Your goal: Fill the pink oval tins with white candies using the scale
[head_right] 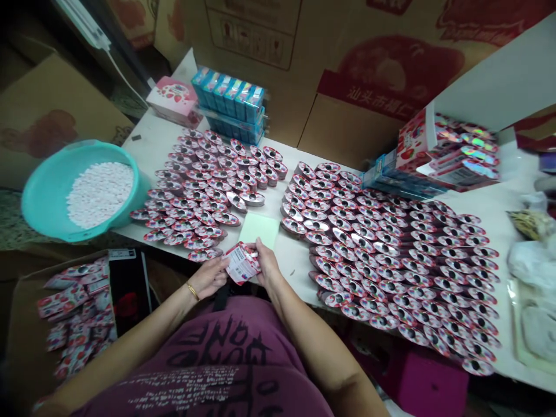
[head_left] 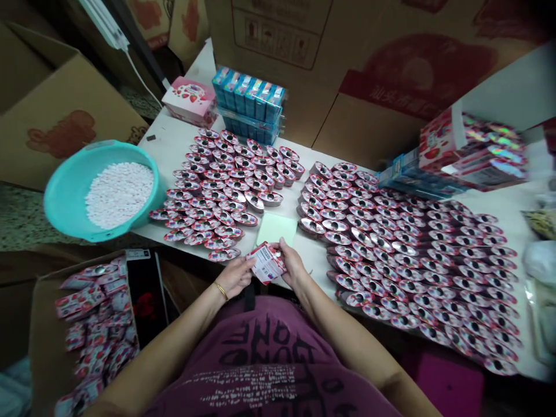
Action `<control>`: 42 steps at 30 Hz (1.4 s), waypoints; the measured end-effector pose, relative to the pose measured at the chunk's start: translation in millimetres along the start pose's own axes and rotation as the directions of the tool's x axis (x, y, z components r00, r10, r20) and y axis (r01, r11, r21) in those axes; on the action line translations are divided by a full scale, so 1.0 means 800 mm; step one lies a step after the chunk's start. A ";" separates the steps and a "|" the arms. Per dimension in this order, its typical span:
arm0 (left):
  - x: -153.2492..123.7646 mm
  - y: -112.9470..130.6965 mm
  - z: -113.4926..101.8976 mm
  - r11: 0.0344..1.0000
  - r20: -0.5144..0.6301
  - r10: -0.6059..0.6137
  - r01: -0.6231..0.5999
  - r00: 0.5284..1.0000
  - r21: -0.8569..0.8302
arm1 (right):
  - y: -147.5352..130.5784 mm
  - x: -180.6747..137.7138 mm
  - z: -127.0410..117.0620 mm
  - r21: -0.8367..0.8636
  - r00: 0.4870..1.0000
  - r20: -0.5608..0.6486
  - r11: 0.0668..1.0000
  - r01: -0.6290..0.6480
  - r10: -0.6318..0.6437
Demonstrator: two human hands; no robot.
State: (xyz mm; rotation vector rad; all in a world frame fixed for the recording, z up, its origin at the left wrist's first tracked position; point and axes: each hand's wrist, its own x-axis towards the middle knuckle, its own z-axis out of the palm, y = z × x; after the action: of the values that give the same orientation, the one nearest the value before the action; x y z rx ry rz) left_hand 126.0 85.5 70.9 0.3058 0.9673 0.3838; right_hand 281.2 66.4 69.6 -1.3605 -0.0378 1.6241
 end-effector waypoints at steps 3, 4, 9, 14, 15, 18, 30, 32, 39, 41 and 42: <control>0.009 -0.001 -0.005 0.994 0.037 0.004 0.000 0.999 -0.111 | -0.009 -0.004 -0.004 -0.194 0.984 -0.070 0.970 0.145 -0.161; 0.013 -0.002 -0.006 0.990 0.050 0.010 -0.003 0.999 -0.142 | -0.013 -0.005 -0.006 -0.278 0.974 -0.036 0.939 0.204 -0.223; 0.033 0.001 0.000 0.971 0.111 0.031 -0.004 0.993 -0.239 | -0.041 -0.014 -0.015 -0.640 0.898 0.208 0.640 0.425 -0.388; 0.051 0.004 0.011 0.964 0.097 0.074 -0.047 0.992 -0.261 | -0.076 -0.023 -0.007 -0.884 0.857 0.468 -0.094 0.458 -0.218; 0.053 0.004 0.010 0.965 0.061 0.078 -0.060 0.995 -0.257 | -0.080 -0.021 -0.003 -0.878 0.869 0.462 -0.230 0.420 -0.177; 0.054 -0.002 -0.003 0.969 -0.070 0.043 -0.059 0.997 -0.241 | -0.082 -0.008 0.007 -0.795 0.898 0.427 -0.515 0.320 -0.101; 0.013 -0.020 -0.030 0.965 -0.029 -0.126 0.115 0.992 -0.235 | -0.043 -0.004 0.004 -0.645 0.878 0.476 -0.696 0.314 -0.045; 0.014 -0.019 -0.028 0.965 -0.034 -0.130 0.119 0.991 -0.235 | -0.045 0.001 0.005 -0.666 0.884 0.460 -0.691 0.281 -0.084; 0.004 -0.016 -0.028 0.958 -0.059 -0.134 0.115 0.989 -0.262 | -0.039 0.003 0.004 -0.738 0.895 0.425 -0.624 0.257 -0.134; 0.002 -0.017 -0.024 0.950 -0.049 -0.161 0.141 0.986 -0.278 | -0.031 -0.008 0.009 -0.789 0.889 0.414 -0.563 0.244 -0.195; 0.001 -0.017 -0.022 0.943 -0.029 -0.169 0.153 0.985 -0.296 | -0.026 -0.016 0.014 -0.809 0.882 0.421 -0.526 0.261 -0.210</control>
State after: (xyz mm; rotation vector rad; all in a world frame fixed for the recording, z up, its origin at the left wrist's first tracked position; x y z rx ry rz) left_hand 113.9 74.9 54.8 -0.0542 0.9665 0.3806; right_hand 284.1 74.8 94.6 -2.2015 -2.3413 0.6652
